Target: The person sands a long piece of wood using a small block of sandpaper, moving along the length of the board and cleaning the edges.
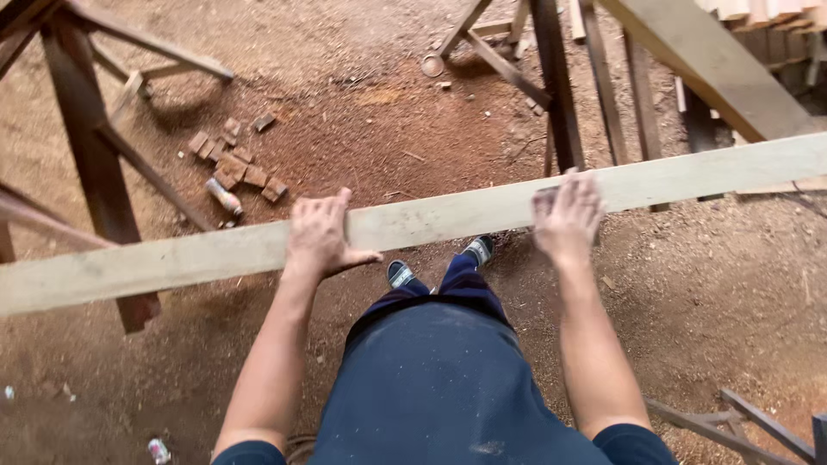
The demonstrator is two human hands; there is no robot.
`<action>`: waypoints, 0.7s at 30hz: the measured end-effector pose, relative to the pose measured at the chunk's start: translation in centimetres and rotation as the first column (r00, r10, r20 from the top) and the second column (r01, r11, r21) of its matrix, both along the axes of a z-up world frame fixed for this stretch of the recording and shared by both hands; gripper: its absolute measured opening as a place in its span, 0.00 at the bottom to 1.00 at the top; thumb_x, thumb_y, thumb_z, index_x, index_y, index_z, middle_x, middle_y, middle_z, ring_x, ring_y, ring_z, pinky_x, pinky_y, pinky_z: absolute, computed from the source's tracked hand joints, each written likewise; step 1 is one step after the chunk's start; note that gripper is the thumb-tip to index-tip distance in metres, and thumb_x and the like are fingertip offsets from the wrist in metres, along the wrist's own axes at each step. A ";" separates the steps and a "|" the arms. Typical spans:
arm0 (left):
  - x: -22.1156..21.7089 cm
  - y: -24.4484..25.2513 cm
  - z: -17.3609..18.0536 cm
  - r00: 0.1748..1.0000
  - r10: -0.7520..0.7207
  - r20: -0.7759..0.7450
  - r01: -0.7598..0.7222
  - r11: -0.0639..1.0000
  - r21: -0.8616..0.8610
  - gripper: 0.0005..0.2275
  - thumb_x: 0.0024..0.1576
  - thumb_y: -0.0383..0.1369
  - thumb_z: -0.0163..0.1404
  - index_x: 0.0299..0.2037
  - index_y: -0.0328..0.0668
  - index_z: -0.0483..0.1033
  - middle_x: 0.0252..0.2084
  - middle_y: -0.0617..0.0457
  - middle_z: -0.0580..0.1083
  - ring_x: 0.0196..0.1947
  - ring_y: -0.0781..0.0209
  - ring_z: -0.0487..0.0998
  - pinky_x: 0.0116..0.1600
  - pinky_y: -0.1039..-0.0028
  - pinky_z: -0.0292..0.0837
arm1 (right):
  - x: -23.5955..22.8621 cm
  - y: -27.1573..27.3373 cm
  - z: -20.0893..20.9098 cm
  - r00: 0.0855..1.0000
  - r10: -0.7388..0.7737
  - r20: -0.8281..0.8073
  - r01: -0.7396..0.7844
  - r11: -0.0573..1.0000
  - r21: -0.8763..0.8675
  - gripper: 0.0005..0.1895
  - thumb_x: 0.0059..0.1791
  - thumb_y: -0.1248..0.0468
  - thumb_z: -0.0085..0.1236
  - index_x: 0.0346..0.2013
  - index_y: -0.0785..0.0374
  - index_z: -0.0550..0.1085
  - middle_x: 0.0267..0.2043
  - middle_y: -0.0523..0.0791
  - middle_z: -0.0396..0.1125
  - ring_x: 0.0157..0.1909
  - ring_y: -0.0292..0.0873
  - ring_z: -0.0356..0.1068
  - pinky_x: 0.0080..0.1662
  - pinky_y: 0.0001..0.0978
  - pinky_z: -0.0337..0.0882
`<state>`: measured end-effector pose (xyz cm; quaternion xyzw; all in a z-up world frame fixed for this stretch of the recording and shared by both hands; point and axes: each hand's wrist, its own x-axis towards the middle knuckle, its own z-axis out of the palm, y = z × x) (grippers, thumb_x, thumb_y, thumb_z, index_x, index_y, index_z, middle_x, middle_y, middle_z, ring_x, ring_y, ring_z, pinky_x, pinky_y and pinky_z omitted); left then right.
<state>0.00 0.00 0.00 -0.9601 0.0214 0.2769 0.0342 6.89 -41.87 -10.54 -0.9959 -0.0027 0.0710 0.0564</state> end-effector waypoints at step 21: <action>-0.8 1.0 -3.2 0.862 -0.046 0.506 0.130 0.983 -0.132 0.47 0.32 0.70 0.60 0.58 0.49 0.68 0.47 0.51 0.74 0.49 0.55 0.73 0.56 0.63 0.66 | -6.1 19.4 0.8 0.646 0.610 0.459 -0.738 0.652 0.173 0.49 0.52 0.27 0.24 0.76 0.55 0.37 0.79 0.51 0.18 0.79 0.52 0.17 0.72 0.50 0.15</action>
